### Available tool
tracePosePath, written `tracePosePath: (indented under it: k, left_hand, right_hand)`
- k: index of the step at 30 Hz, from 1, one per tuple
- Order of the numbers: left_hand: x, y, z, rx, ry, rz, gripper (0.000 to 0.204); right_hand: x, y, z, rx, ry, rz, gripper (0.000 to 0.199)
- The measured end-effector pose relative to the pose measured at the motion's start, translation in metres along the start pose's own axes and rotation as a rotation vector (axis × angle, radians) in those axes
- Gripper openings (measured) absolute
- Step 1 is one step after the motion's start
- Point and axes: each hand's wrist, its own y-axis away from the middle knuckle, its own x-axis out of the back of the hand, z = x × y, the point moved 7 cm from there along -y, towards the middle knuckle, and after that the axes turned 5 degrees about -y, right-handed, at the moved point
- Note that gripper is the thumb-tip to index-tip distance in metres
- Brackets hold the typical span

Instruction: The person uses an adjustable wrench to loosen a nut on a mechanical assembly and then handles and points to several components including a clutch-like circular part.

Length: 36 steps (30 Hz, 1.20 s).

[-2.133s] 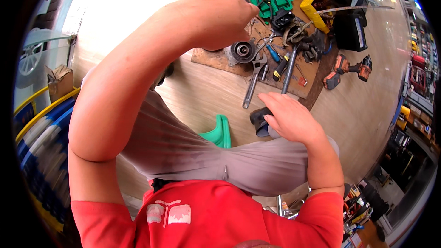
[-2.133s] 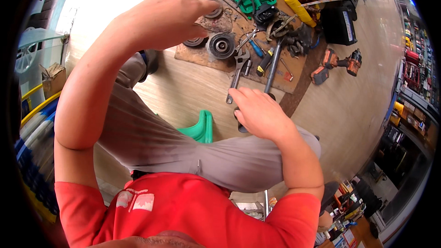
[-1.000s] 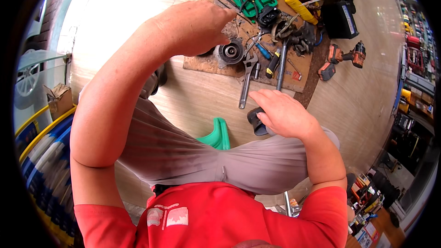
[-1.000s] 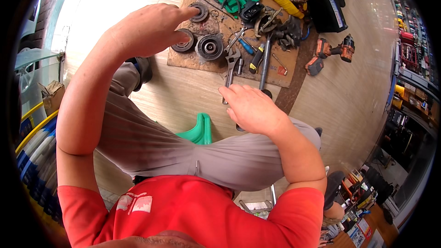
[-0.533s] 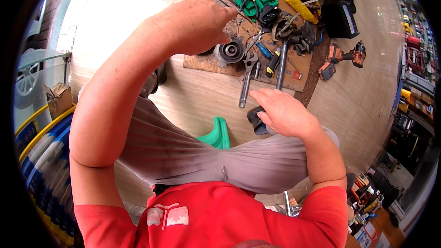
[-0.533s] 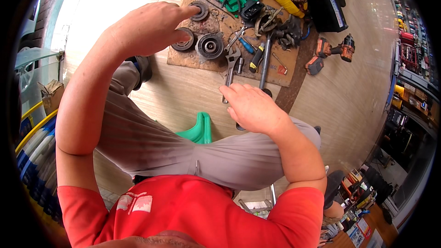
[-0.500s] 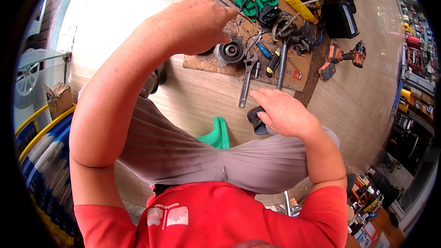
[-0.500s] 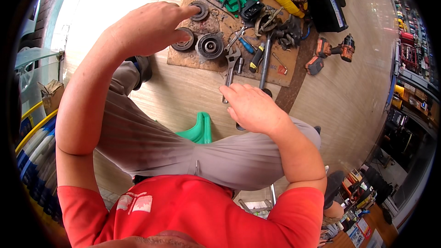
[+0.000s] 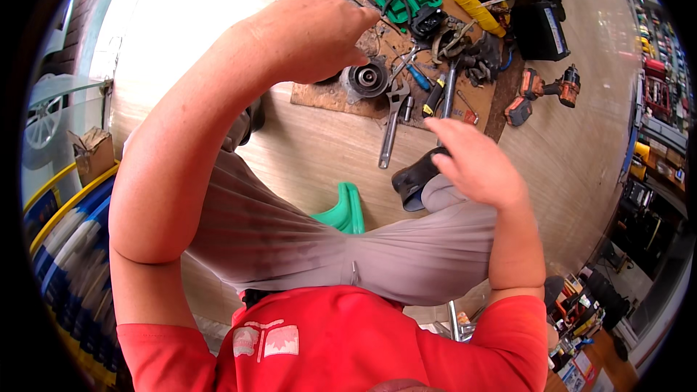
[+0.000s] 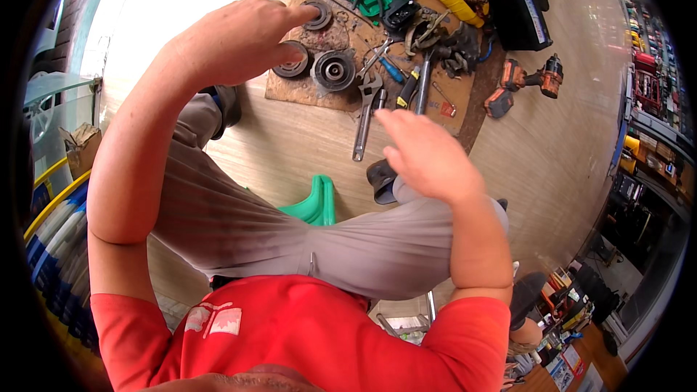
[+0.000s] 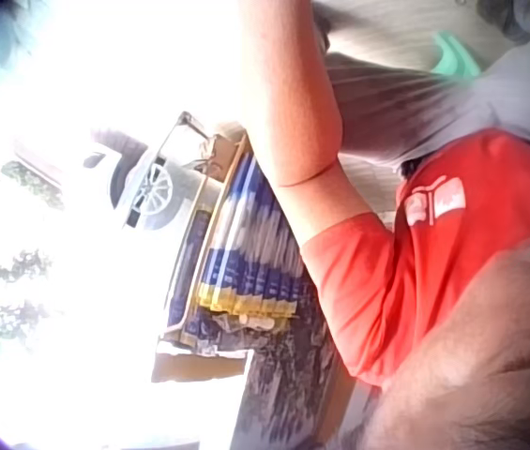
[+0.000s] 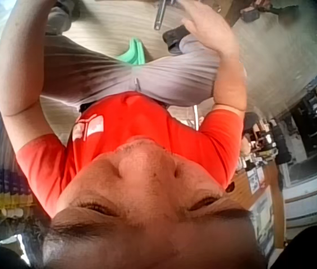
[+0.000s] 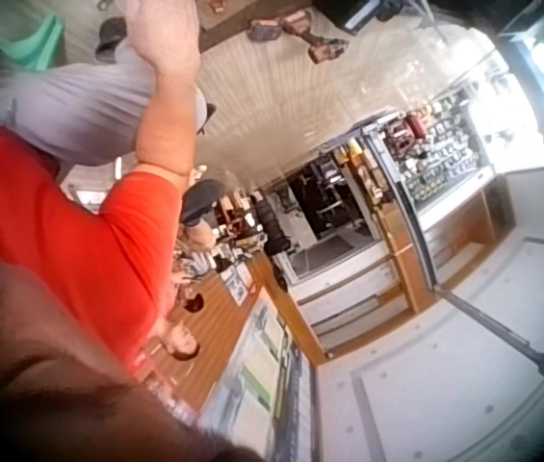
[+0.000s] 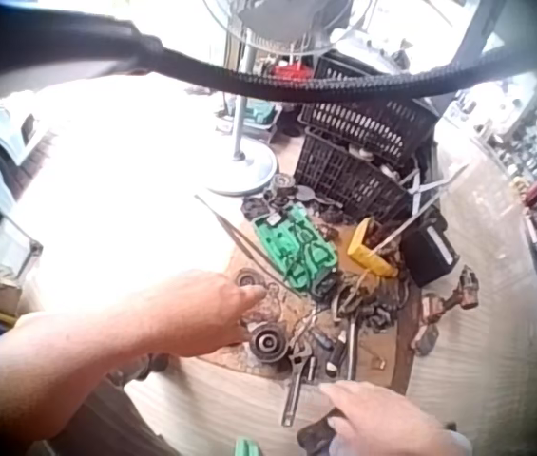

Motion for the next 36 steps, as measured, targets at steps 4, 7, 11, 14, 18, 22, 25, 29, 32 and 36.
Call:
tracePosePath:
  k: [4, 7, 11, 14, 18, 22, 25, 29, 32, 36]
  left_hand:
    - [0.003, 0.002, 0.001, 0.034, 0.036, 0.012, 0.037]
    - [0.003, 0.002, 0.001, 0.032, 0.023, 0.003, 0.042]
    - [-0.001, 0.0, 0.001, 0.016, 0.002, -0.018, 0.052]
    - [-0.002, -0.002, 0.001, -0.001, -0.002, -0.005, 0.052]
    - [-0.001, -0.002, 0.002, -0.012, -0.008, 0.027, 0.053]
    - [-0.001, -0.002, 0.002, 0.001, -0.002, -0.008, 0.054]
    - [-0.002, -0.002, 0.001, 0.023, 0.008, -0.047, 0.054]
    - [-0.001, -0.001, 0.001, 0.026, 0.009, -0.037, 0.055]
    - [-0.002, -0.001, 0.0, 0.028, 0.01, -0.033, 0.055]
    - [-0.002, -0.001, 0.0, 0.025, 0.012, -0.034, 0.055]
  right_hand:
    - [0.024, 0.008, 0.018, -0.108, -0.031, 0.097, 0.053]
    - [0.026, 0.009, 0.016, -0.097, -0.057, 0.093, 0.053]
    - [0.003, 0.002, 0.004, -0.051, -0.05, -0.035, 0.052]
    - [-0.018, -0.001, -0.003, -0.062, -0.073, -0.168, 0.052]
    - [-0.029, -0.002, -0.008, -0.052, -0.025, -0.215, 0.05]
    - [-0.025, -0.003, -0.009, -0.011, -0.005, -0.158, 0.049]
    - [-0.023, -0.002, -0.007, -0.044, -0.031, -0.172, 0.05]
    - [-0.026, -0.003, -0.008, -0.032, -0.019, -0.193, 0.052]
    - [-0.026, -0.003, -0.01, 0.014, 0.001, -0.161, 0.048]
    - [-0.025, -0.002, -0.01, 0.037, 0.012, -0.133, 0.048]
